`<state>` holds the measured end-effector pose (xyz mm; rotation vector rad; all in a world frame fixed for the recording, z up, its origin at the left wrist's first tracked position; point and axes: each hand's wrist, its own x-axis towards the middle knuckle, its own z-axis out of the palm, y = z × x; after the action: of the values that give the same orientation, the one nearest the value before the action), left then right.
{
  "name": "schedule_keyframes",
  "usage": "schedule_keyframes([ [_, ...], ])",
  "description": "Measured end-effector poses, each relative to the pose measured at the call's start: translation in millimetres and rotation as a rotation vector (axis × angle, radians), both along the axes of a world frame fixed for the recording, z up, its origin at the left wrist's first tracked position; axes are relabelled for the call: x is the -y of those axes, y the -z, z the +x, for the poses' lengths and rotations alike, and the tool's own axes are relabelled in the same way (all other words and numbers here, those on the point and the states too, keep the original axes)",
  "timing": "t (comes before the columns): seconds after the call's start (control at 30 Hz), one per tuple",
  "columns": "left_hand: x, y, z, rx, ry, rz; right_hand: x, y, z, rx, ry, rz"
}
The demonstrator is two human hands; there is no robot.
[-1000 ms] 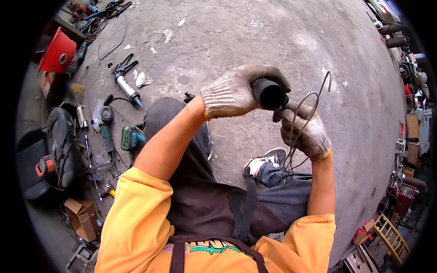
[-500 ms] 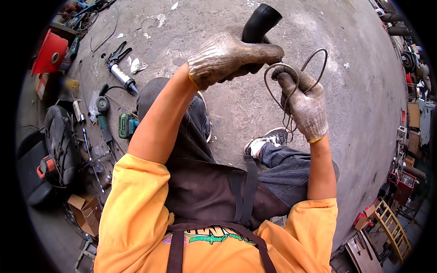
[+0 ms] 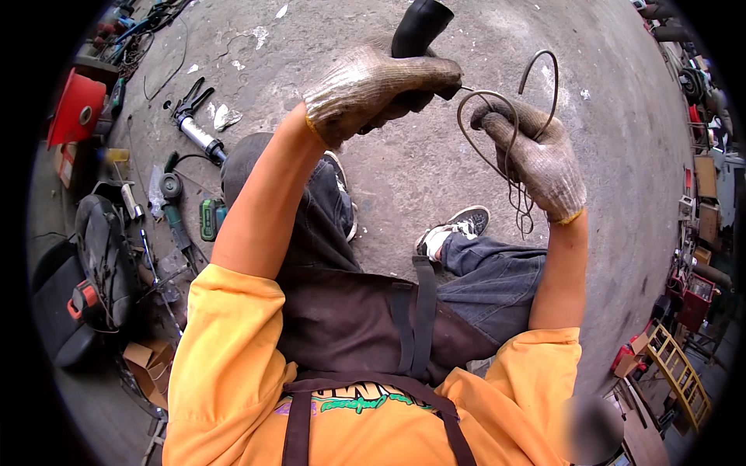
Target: The person sits on the floor and inserts a metal wire into a black plastic pipe fitting, bending the wire into loops to form a cage-like structure. The person repeatedly adjusts the wire loops and cleans the fitting with a white cloth.
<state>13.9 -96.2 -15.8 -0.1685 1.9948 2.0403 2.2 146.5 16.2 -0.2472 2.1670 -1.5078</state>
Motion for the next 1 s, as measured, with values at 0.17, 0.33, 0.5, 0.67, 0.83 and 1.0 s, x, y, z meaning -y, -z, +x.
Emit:
schedule_keyframes([
  [0.17,1.3,5.5,1.0,-0.001,0.073,0.115,17.0,15.5,10.9,0.047,0.028,-0.103],
  [0.33,6.5,13.6,-1.5,0.012,0.052,0.053,9.8,10.6,6.8,-0.092,-0.031,0.032],
  [0.5,-0.5,14.8,3.0,-0.149,0.099,0.223,23.1,31.6,18.8,-0.343,-0.01,0.023],
  [0.67,-5.6,16.7,-6.7,0.246,0.061,0.49,30.3,37.3,21.4,-0.876,-0.046,0.224],
  [0.83,-14.1,-1.6,-4.5,0.212,-0.082,0.406,28.3,34.4,20.7,-1.082,-0.055,0.375],
  [1.0,-12.6,-4.2,-3.0,0.23,-0.118,0.422,27.4,30.8,28.8,-1.147,-0.033,0.561],
])
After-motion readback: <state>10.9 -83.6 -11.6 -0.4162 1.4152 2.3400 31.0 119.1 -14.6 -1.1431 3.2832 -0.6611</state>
